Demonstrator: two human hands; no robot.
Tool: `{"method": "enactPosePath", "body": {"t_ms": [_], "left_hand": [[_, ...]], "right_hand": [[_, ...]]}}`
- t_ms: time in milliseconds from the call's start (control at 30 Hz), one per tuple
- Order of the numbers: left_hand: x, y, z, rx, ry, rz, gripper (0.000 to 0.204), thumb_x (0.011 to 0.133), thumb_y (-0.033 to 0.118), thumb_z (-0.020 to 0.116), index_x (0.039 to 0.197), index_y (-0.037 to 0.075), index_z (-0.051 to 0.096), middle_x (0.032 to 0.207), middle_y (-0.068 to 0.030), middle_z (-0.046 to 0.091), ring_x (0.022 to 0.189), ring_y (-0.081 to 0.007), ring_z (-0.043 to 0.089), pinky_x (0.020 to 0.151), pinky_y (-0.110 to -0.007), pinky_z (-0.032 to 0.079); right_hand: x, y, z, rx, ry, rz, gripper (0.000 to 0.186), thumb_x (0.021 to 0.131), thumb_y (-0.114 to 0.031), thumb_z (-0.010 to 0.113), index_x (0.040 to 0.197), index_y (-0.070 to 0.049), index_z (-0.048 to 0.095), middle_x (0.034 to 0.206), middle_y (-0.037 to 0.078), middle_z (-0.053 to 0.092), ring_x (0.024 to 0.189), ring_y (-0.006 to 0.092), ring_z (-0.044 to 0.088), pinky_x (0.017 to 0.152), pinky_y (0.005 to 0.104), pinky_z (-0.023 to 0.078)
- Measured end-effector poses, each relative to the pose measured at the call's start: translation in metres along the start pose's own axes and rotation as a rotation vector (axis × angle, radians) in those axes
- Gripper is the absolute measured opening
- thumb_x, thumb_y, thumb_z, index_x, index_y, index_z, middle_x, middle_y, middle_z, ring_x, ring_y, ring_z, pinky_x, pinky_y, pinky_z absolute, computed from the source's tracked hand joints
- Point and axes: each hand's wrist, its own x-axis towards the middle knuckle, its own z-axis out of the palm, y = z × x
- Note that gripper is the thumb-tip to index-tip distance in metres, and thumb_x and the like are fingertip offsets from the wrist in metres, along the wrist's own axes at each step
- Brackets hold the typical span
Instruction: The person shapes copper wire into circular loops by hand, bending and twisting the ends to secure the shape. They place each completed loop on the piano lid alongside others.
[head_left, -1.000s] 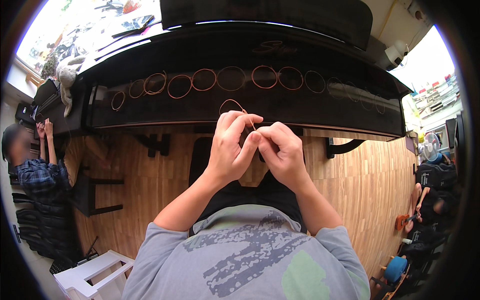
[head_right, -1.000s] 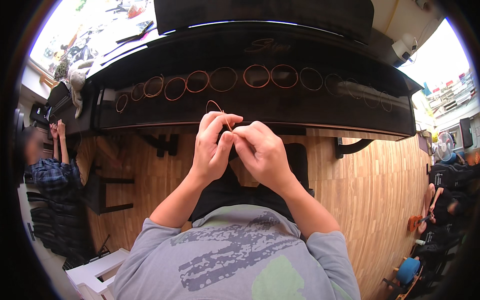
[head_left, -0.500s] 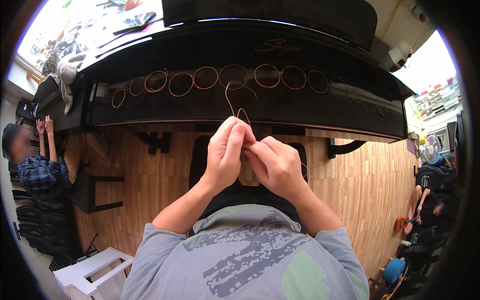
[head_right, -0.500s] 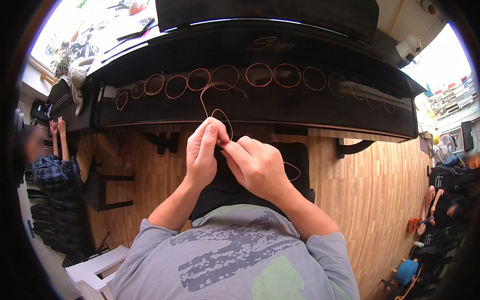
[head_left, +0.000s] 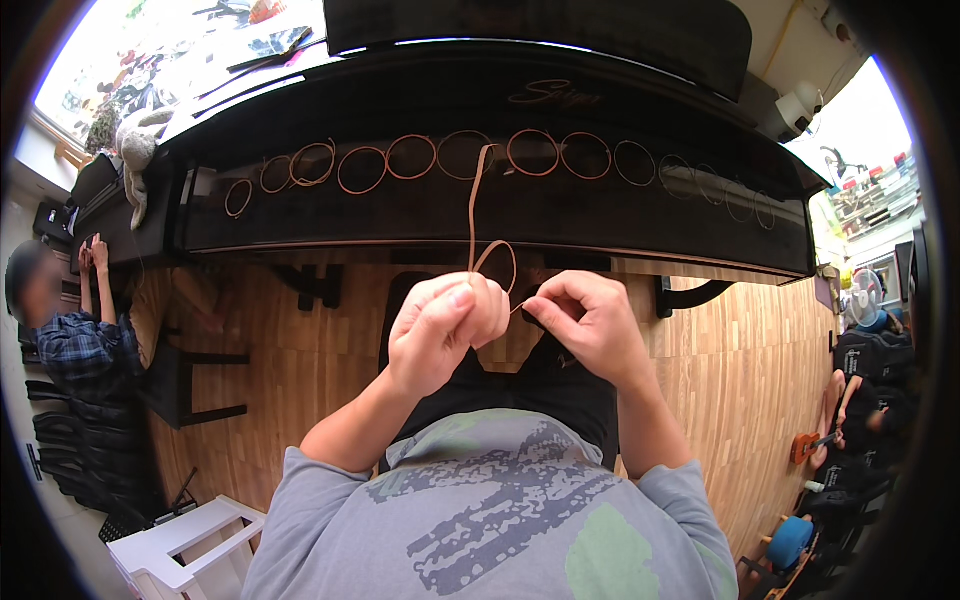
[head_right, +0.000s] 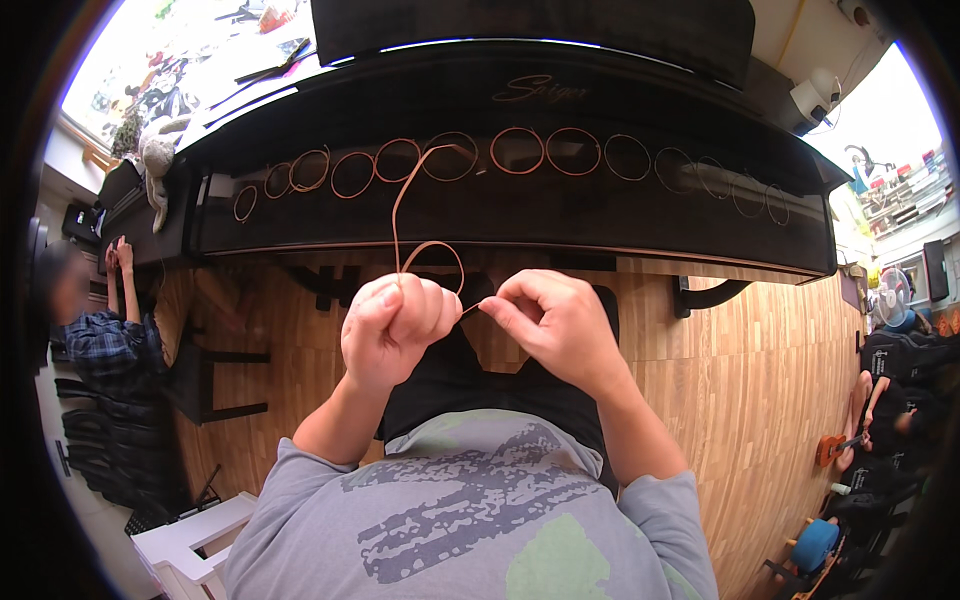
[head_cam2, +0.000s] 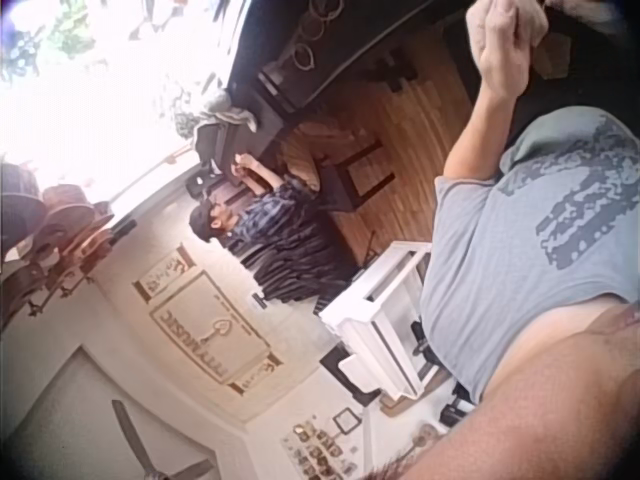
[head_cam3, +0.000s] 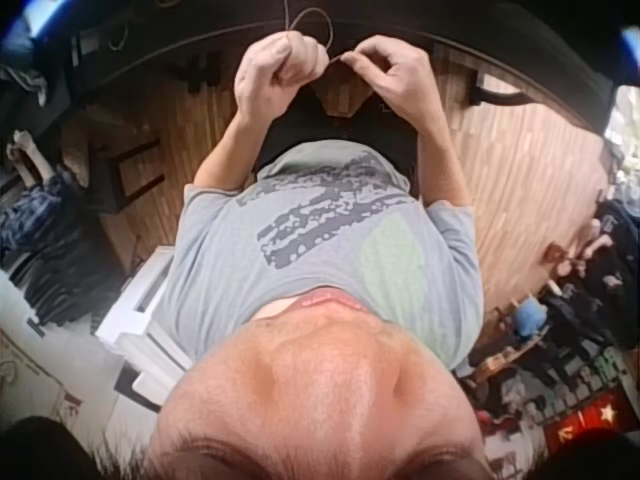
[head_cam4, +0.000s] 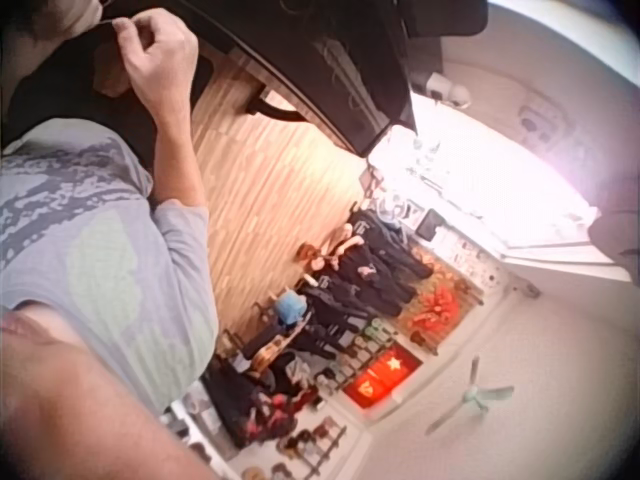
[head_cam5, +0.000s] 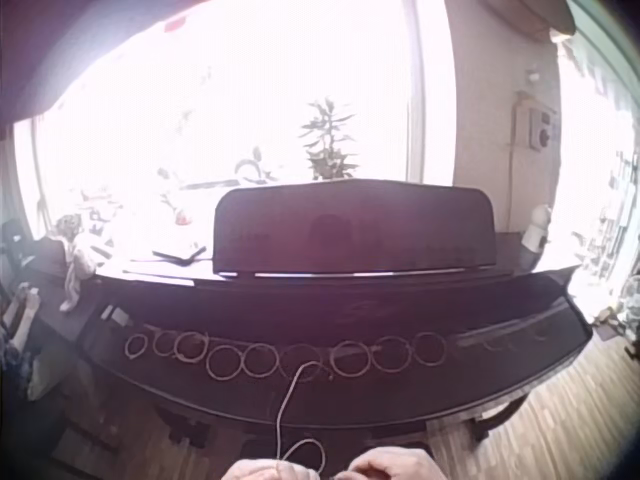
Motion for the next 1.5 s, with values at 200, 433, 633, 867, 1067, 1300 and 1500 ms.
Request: {"method": "enactPosePath", "body": {"t_ms": [200, 433, 633, 867, 1067, 1300, 1500], "left_hand": [[-0.009, -0.006, 0.002, 0.406, -0.024, -0.375, 0.036, 0.099, 0.02, 0.043, 0.067, 0.006, 0.046, 0.06, 0.0051, 0.04, 0.056, -0.0046, 0.032, 0.049, -0.024, 0.028], [-0.005, -0.011, 0.013, 0.488, -0.007, -0.415, 0.033, 0.1, 0.019, 0.04, 0.073, 0.003, 0.05, 0.062, 0.0031, 0.046, 0.059, -0.0048, 0.038, 0.054, -0.022, 0.035], [-0.005, -0.028, 0.016, 0.291, 0.154, -0.263, 0.024, 0.1, 0.021, 0.037, 0.098, 0.003, 0.053, 0.081, 0.0045, 0.052, 0.069, -0.002, 0.044, 0.059, -0.018, 0.035], [-0.005, -0.04, 0.021, 0.157, 0.197, -0.147, 0.03, 0.104, 0.029, 0.034, 0.1, 0.005, 0.052, 0.086, 0.0023, 0.052, 0.076, -0.0027, 0.045, 0.067, -0.018, 0.039], [-0.009, -0.043, 0.02, 0.018, 0.282, -0.153, 0.021, 0.103, 0.024, 0.038, 0.098, 0.008, 0.049, 0.083, 0.0042, 0.049, 0.07, -0.0002, 0.043, 0.061, -0.015, 0.037], [-0.002, -0.038, 0.02, -0.262, 0.212, -0.12, 0.02, 0.098, 0.024, 0.042, 0.085, 0.01, 0.043, 0.076, 0.0007, 0.043, 0.067, -0.0076, 0.04, 0.06, -0.022, 0.036], [-0.001, -0.035, 0.015, -0.359, 0.071, -0.148, 0.028, 0.092, 0.025, 0.042, 0.068, 0.012, 0.035, 0.066, -0.0029, 0.041, 0.063, -0.0171, 0.041, 0.06, -0.028, 0.036]], "right_hand": [[0.011, -0.004, -0.017, 0.186, 0.022, 0.165, 0.029, 0.088, -0.024, 0.068, 0.075, 0.001, 0.061, 0.055, -0.002, 0.047, 0.052, 0.0041, 0.038, 0.045, 0.0246, 0.03], [0.001, -0.015, 0.01, 0.185, 0.146, -0.086, 0.018, 0.095, -0.014, 0.054, 0.095, 0.002, 0.062, 0.078, 0.009, 0.063, 0.064, 0.0161, 0.06, 0.058, 0.0279, 0.047], [-0.01, -0.024, 0.025, -0.426, 0.337, -0.452, 0.025, 0.088, -0.011, 0.057, 0.109, 0.002, 0.062, 0.073, 0.007, 0.057, 0.055, 0.0178, 0.056, 0.047, 0.028, 0.044], [-0.015, -0.018, 0.042, -0.603, 0.381, -0.481, 0.048, 0.079, -0.006, 0.062, 0.126, 0.007, 0.055, 0.079, 0.006, 0.05, 0.06, 0.0161, 0.051, 0.049, 0.0265, 0.044], [-0.02, -0.011, 0.045, -0.5, 0.361, -0.553, 0.052, 0.078, -0.003, 0.06, 0.128, 0.011, 0.051, 0.083, 0.009, 0.053, 0.064, 0.017, 0.054, 0.049, 0.027, 0.044], [-0.022, 0.014, 0.043, -0.225, 0.401, -0.693, 0.049, 0.083, -0.007, 0.061, 0.127, 0.007, 0.046, 0.087, 0.013, 0.062, 0.059, 0.0198, 0.058, 0.049, 0.0282, 0.046], [-0.018, 0.002, 0.019, 0.411, 0.175, -0.039, 0.039, 0.094, -0.016, 0.058, 0.127, -0.001, 0.046, 0.073, 0.0, 0.046, 0.063, 0.0045, 0.043, 0.054, 0.0201, 0.036]]}}
